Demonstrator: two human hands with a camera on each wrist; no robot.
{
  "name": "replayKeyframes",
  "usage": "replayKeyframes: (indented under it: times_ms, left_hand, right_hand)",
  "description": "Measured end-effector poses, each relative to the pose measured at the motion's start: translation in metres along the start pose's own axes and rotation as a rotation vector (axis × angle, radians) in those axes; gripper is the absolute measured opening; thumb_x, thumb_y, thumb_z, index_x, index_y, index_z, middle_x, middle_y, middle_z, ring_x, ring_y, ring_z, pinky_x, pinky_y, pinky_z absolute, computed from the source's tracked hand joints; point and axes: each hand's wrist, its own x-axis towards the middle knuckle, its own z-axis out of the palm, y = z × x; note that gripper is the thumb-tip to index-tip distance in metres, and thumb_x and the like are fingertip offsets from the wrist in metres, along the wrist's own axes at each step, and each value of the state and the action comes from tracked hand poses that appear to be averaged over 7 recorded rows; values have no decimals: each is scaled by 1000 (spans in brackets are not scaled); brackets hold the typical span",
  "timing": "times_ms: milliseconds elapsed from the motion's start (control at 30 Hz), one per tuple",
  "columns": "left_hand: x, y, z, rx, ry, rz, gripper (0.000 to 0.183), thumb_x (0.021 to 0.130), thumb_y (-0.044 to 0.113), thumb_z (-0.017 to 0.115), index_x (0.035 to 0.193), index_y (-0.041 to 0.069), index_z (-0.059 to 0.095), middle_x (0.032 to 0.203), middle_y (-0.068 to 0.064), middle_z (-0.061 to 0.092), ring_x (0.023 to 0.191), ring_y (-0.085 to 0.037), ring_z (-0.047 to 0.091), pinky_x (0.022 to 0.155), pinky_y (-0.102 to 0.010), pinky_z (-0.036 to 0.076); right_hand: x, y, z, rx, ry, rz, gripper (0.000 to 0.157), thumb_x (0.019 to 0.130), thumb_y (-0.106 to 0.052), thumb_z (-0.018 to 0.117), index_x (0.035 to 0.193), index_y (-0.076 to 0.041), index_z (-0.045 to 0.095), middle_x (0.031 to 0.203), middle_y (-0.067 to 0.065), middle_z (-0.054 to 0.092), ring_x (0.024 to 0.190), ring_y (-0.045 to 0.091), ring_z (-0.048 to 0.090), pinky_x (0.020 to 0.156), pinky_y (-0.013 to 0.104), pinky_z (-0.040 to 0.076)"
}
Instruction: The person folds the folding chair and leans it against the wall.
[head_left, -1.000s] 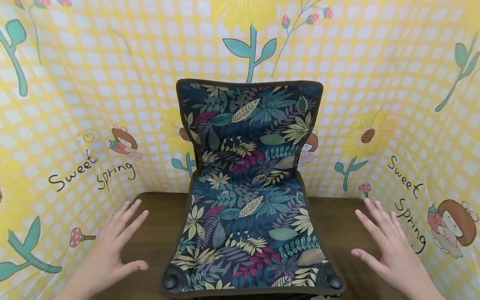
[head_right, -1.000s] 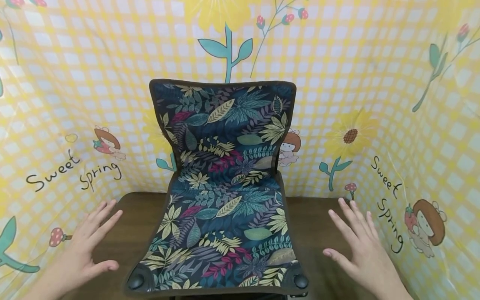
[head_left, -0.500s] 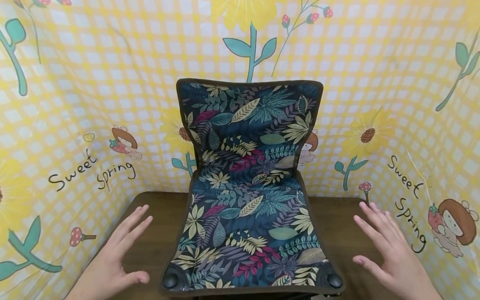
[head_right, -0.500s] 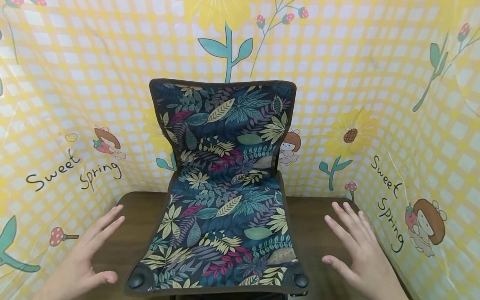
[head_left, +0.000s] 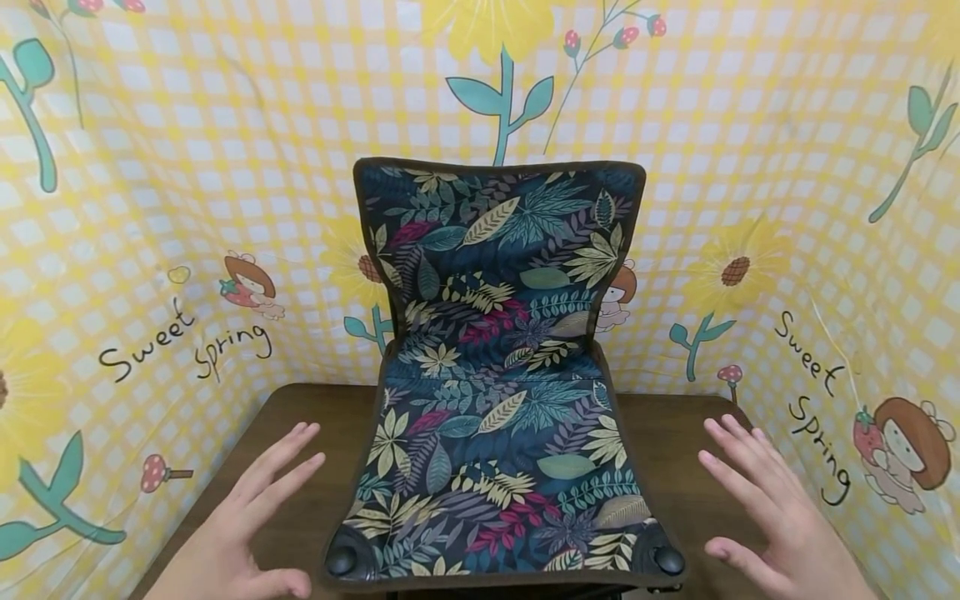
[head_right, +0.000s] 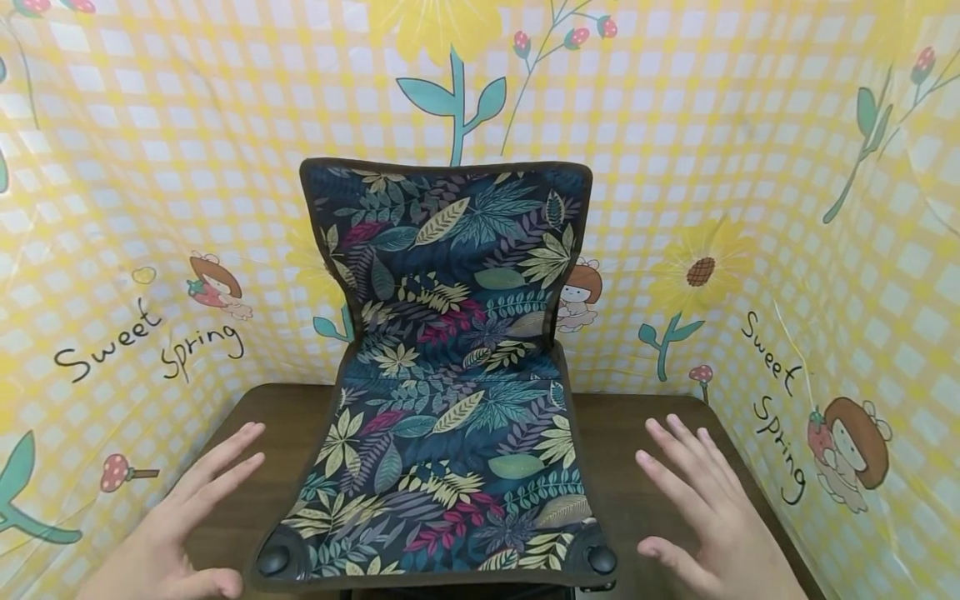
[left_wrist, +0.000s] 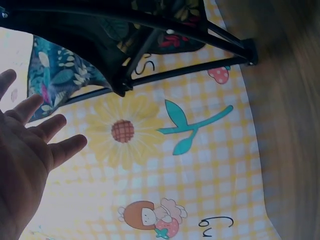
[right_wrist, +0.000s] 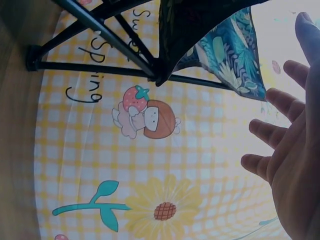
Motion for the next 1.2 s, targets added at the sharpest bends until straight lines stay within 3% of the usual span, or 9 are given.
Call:
replayKeyframes:
  times_ms: [133, 433, 767, 1200]
  left_hand:
    - [-1, 4, 2, -10, -17, -13, 98, 84, 58, 78, 140, -17, 49, 153, -39, 35, 151, -47, 25, 124, -25, 22]
    - [5, 5, 3, -8, -35, 66, 95, 83, 55, 81, 139, -16, 50, 151, -40, 37, 152, -46, 23, 126, -30, 20]
    - [25, 20, 8, 1, -26, 149, 83, 90, 51, 76, 137, -14, 54, 149, -39, 40, 153, -42, 24, 128, -35, 17]
    - [30, 23, 17, -38, -45, 224, 76, 89, 40, 80, 135, -14, 54, 147, -40, 41, 152, -45, 24, 127, -37, 18]
  right_hand:
    - [5, -4, 1, 29, -4, -26, 70, 103, -50, 56, 138, 11, 55, 148, 35, 45, 152, 41, 29, 129, 43, 11]
    - [9, -8, 3, 118, -27, -97, 69, 103, -47, 59, 138, 12, 54, 148, 38, 42, 152, 42, 28, 129, 44, 10]
    - [13, -15, 9, 150, -42, -177, 67, 103, -45, 60, 137, 13, 54, 147, 39, 44, 151, 42, 30, 129, 46, 11]
    - [9, -15, 20, 198, -41, -230, 73, 95, -43, 73, 137, 13, 54, 143, 42, 46, 146, 52, 33, 128, 51, 12]
